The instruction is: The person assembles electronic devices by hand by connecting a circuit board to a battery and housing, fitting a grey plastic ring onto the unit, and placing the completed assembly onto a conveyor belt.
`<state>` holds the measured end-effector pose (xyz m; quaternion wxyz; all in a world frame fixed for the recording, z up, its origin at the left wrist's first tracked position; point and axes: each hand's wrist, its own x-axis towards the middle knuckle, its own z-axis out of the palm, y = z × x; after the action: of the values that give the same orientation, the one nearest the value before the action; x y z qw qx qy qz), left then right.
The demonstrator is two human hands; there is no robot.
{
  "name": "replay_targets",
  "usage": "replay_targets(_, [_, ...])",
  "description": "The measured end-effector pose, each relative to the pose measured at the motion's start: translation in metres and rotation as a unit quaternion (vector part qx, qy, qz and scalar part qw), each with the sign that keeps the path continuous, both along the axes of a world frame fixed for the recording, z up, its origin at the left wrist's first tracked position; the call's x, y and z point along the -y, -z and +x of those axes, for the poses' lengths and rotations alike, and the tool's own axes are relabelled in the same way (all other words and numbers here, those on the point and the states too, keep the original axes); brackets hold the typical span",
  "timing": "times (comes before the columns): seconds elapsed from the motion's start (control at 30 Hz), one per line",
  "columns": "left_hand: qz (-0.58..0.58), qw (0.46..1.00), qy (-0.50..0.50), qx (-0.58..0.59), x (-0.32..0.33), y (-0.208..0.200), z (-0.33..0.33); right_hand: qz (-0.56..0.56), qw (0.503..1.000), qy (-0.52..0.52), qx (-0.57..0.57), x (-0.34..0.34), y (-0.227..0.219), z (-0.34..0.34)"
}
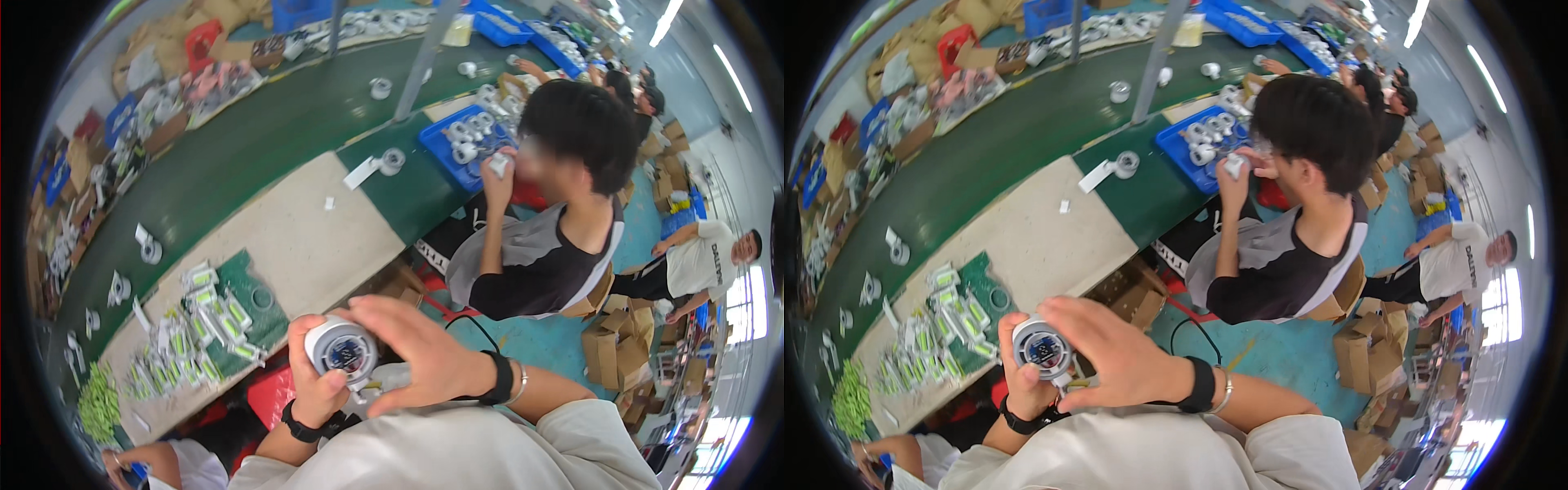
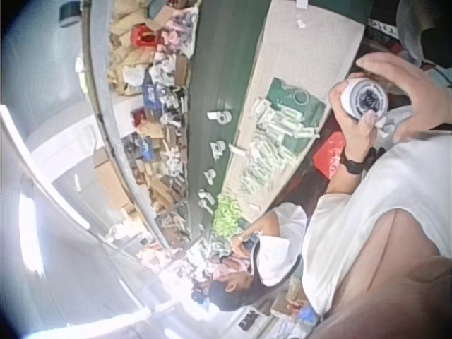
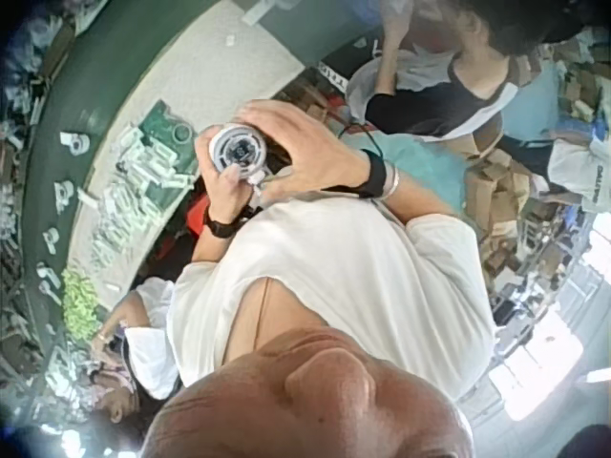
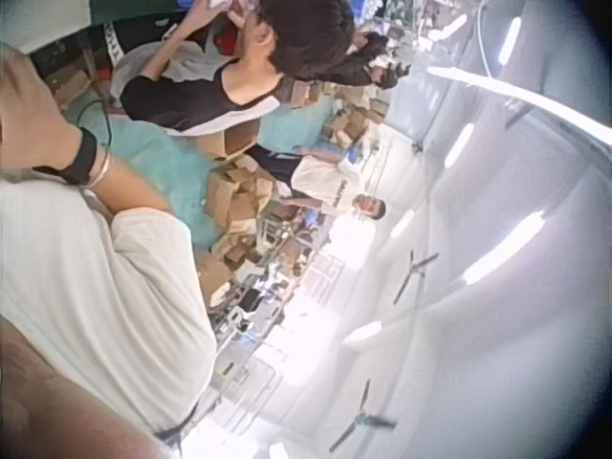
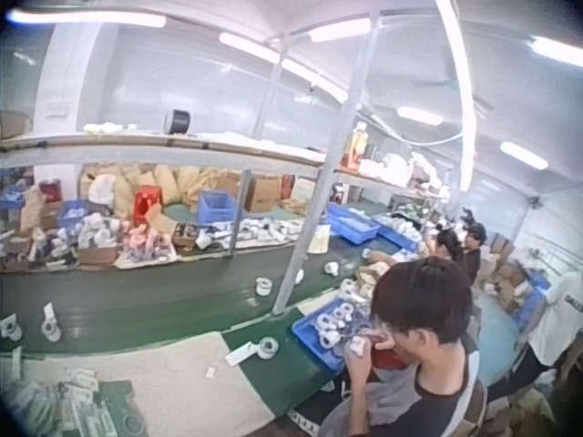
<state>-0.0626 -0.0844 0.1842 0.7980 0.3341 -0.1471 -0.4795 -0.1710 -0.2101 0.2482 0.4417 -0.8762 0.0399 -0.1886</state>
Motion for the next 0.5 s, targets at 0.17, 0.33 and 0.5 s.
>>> replay_targets(0.17, [-0.013, 0.999, 0.012, -0.033, 0.004, -0.010, 0.008, 0.252, 0.929, 0.269, -0.037, 0.059, 0.055, -0.014])
replay_targets(0.33, [0.006, 0.997, 0.065, -0.046, 0.014, -0.013, 0.007, 0.525, 0.756, 0.380, -0.093, 0.220, 0.059, 0.010])
replay_targets(0.5, [0.035, 0.998, 0.043, -0.036, 0.007, -0.005, 0.010, 0.466, 0.720, 0.506, -0.095, 0.267, 0.069, 0.031])
